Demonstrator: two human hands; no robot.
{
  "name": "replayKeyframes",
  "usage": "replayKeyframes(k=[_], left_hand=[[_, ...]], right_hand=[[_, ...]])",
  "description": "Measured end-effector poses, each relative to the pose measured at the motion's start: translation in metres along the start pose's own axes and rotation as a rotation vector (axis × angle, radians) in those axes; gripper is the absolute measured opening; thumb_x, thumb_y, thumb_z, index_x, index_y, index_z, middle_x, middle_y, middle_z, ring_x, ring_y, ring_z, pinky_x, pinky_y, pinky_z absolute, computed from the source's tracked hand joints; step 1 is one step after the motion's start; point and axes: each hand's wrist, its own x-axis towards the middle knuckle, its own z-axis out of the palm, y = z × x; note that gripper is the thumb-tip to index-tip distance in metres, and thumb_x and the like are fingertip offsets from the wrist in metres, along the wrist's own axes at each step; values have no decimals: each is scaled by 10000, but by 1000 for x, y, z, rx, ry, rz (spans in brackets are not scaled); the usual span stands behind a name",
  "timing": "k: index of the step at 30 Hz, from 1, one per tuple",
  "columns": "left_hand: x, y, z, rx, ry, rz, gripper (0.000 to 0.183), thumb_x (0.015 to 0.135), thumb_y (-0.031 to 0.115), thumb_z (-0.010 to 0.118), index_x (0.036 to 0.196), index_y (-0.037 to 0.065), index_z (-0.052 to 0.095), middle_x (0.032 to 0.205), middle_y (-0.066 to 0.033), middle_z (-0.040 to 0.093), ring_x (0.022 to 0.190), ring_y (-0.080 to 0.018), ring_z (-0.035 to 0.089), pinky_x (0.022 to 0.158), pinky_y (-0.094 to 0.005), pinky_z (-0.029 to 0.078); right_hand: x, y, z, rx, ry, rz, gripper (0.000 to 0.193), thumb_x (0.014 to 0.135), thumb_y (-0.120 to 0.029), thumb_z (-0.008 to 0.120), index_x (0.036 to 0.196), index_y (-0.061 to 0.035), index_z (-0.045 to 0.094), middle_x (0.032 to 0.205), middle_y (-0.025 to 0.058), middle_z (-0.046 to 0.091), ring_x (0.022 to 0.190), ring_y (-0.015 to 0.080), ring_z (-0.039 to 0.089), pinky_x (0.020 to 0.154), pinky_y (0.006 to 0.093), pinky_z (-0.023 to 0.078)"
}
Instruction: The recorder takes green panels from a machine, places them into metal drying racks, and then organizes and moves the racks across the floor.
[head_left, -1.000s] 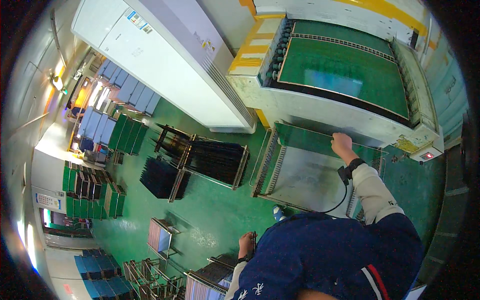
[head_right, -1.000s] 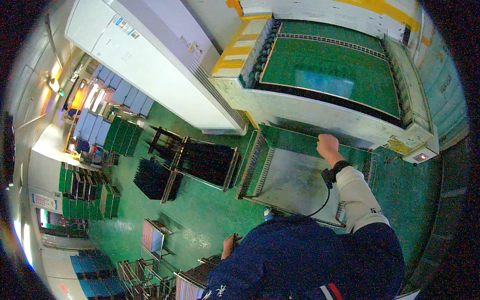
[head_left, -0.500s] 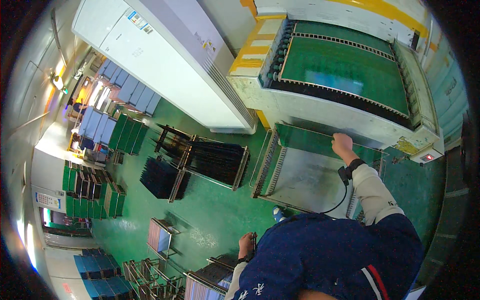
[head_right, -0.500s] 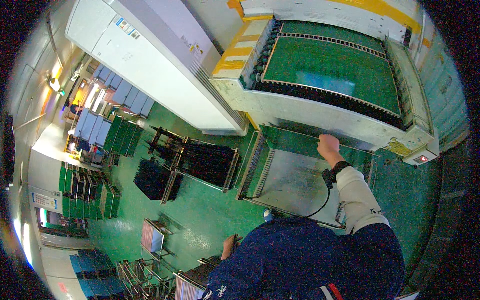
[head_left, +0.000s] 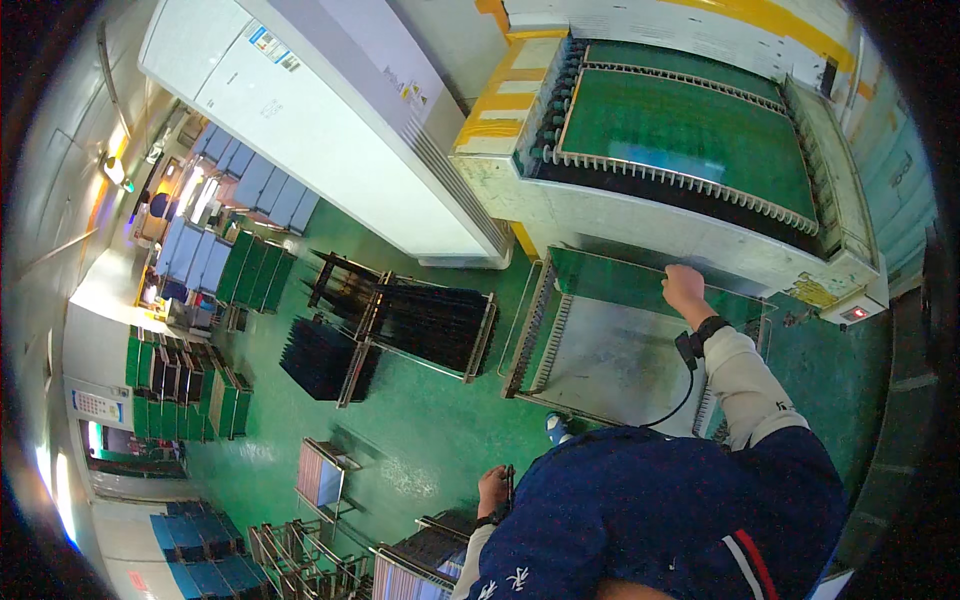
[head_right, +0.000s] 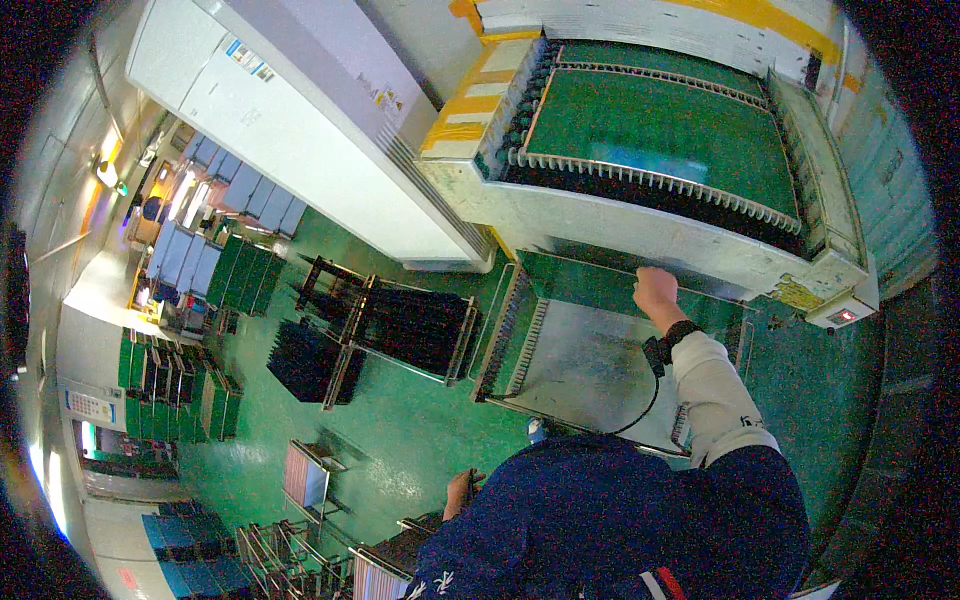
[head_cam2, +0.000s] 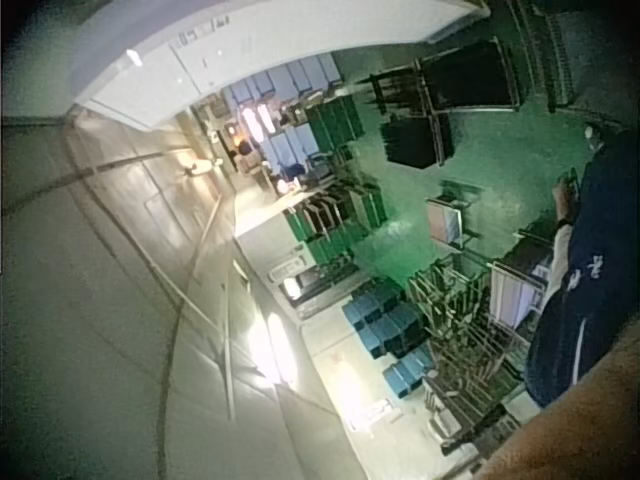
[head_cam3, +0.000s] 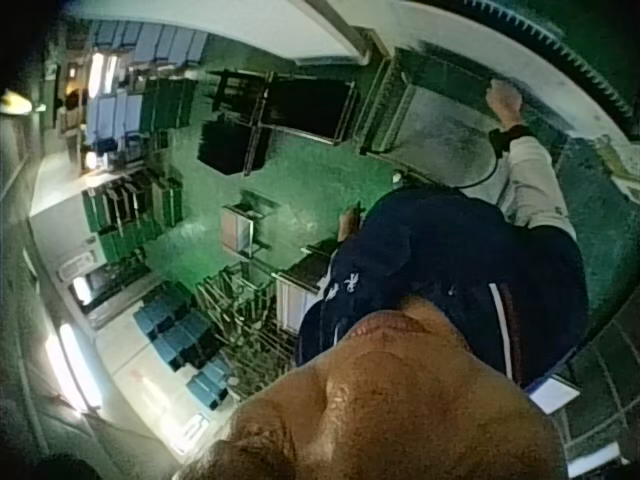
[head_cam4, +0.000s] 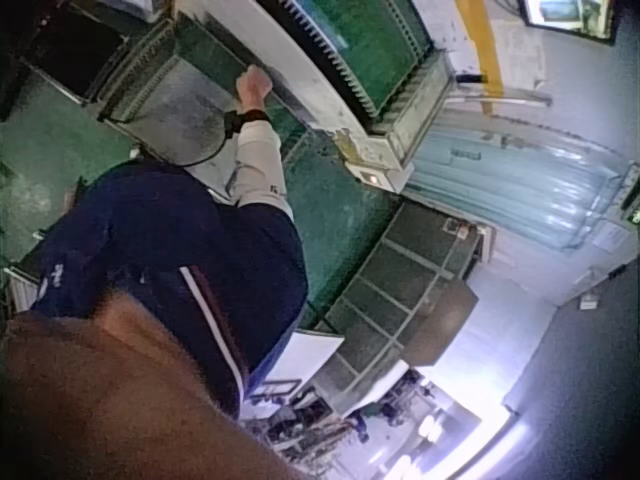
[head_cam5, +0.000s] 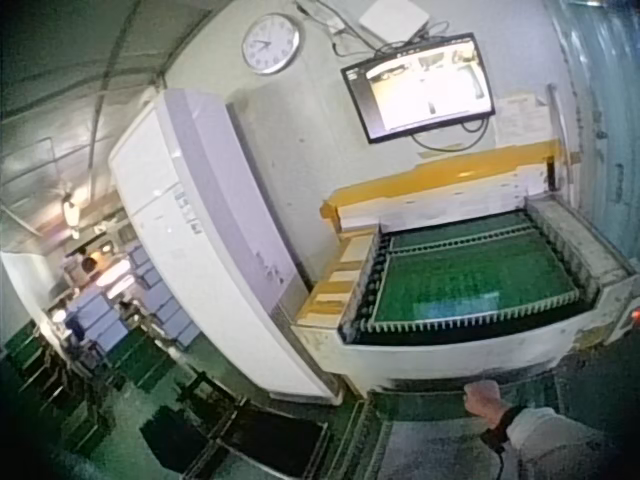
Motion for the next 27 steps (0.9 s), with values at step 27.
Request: replayKeyframes(k=[27], left_hand=[[34,-33,-30,244,-24,153,313,863,128,566,1111,-63,575,995,-141,664,896,-222,649,665,-304,496]], right_hand=[[-3,-5,-3,14,28,-27,162,770,-210,625,832,-60,621,888,150,634,888,342,604,751,457,476]])
